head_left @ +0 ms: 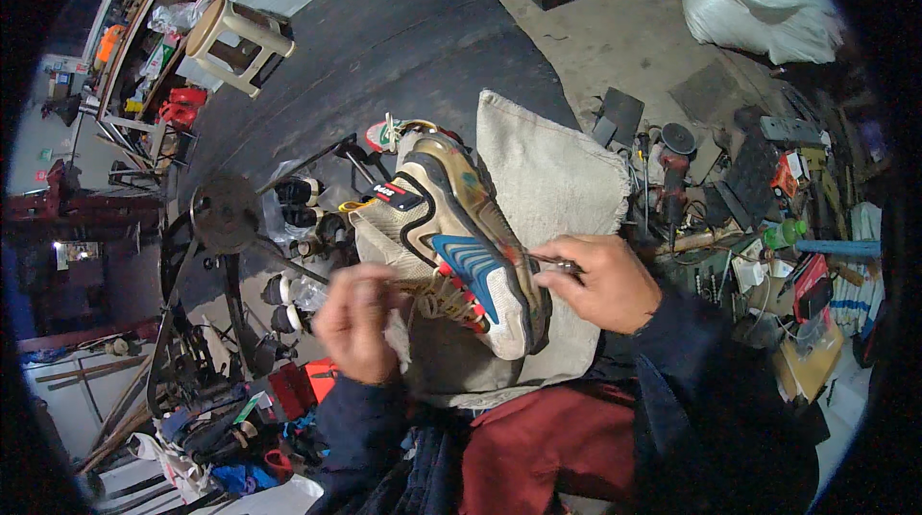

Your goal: The person holds a sneaker on a cloth and repeatedly inserts a needle and thread through the upper, pulling the thread tight to stitch the shoe. The hands rotate the shoe to access different areas while continuing the sewing motion.

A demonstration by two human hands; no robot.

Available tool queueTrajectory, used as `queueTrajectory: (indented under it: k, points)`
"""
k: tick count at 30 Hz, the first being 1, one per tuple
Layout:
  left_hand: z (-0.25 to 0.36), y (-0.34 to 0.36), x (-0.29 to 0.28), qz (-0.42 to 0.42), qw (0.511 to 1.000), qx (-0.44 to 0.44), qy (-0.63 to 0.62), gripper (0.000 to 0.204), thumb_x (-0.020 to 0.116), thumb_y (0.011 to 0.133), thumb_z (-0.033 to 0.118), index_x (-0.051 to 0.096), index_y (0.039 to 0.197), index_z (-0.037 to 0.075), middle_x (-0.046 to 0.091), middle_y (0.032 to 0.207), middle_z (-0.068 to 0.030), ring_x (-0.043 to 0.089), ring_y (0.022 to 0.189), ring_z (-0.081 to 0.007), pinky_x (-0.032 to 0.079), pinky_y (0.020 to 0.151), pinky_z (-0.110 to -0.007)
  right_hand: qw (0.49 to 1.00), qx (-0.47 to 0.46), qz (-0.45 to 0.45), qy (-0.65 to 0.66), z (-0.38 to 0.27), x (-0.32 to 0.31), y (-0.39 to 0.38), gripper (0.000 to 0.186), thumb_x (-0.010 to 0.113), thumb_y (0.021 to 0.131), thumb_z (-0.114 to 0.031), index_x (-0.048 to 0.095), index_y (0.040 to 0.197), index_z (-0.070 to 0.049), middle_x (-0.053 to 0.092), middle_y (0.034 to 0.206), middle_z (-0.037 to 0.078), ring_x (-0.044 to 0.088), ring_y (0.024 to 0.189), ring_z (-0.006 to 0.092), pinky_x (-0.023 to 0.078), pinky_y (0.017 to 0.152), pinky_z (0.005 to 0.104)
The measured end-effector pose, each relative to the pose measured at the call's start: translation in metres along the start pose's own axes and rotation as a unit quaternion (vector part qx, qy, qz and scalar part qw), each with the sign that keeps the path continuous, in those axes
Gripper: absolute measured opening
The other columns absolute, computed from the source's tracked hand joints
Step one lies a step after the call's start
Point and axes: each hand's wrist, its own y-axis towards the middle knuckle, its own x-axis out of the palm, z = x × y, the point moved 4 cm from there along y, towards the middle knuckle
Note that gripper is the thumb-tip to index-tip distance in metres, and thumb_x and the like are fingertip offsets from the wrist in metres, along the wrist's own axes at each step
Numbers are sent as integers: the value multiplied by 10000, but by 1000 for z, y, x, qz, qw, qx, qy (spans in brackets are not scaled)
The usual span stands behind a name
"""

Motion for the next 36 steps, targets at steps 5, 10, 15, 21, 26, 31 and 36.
queueTrajectory:
  k: [5,10,15,21,26,31,36]
  points:
    - [-10,36,-87,80,992,3,-102,370,477,1095,370,663,1047,53,549,665,-3,392,502,-48,251,459,-198,991,-40,71,104,3,-16,-5,244,648,1000,-224,658,921,6,713,1084,140,668,817,260,509,646,348]
    - [-45,54,-102,118,952,-83,-270,361,520,1077,403,641,1024,66,610,761,-13,496,570,-94,347,486,-229,814,72,24,576,-9,-7,10,285,555,1064,-265,664,1021,-5,677,1307,165,679,896,133,471,618,231]
    - [-55,68,-111,90,955,-112,-258,328,541,1062,377,642,961,82,621,791,-10,506,578,-108,347,493,-246,983,33,90,158,-25,-1,25,281,690,987,-300,681,997,-19,735,811,94,672,647,185,507,557,366]
    - [-64,79,-116,30,978,-61,-195,325,561,1036,385,640,900,101,576,695,-10,412,524,-100,301,491,-294,995,58,10,-86,-9,21,9,457,885,766,-395,591,839,-53,658,678,106,672,593,288,518,563,397]
    - [-79,100,-162,212,940,-101,-249,315,612,1012,375,650,826,123,528,598,3,433,530,-102,355,537,-298,996,61,37,-61,-2,31,5,466,884,766,-405,589,849,-54,680,700,120,690,606,294,528,568,402]
    - [-104,114,-176,100,973,-94,-183,333,635,997,385,648,849,87,557,634,9,434,485,-102,304,449,-279,995,39,84,-29,-5,36,7,474,953,716,-285,596,878,-20,644,685,96,605,543,167,482,511,316]
    - [-121,110,-198,256,951,-103,-141,378,581,1032,373,629,807,72,402,531,30,292,428,-73,207,417,-267,995,79,53,-34,-4,29,5,474,923,738,-344,600,887,-31,686,747,117,654,602,239,511,549,361]
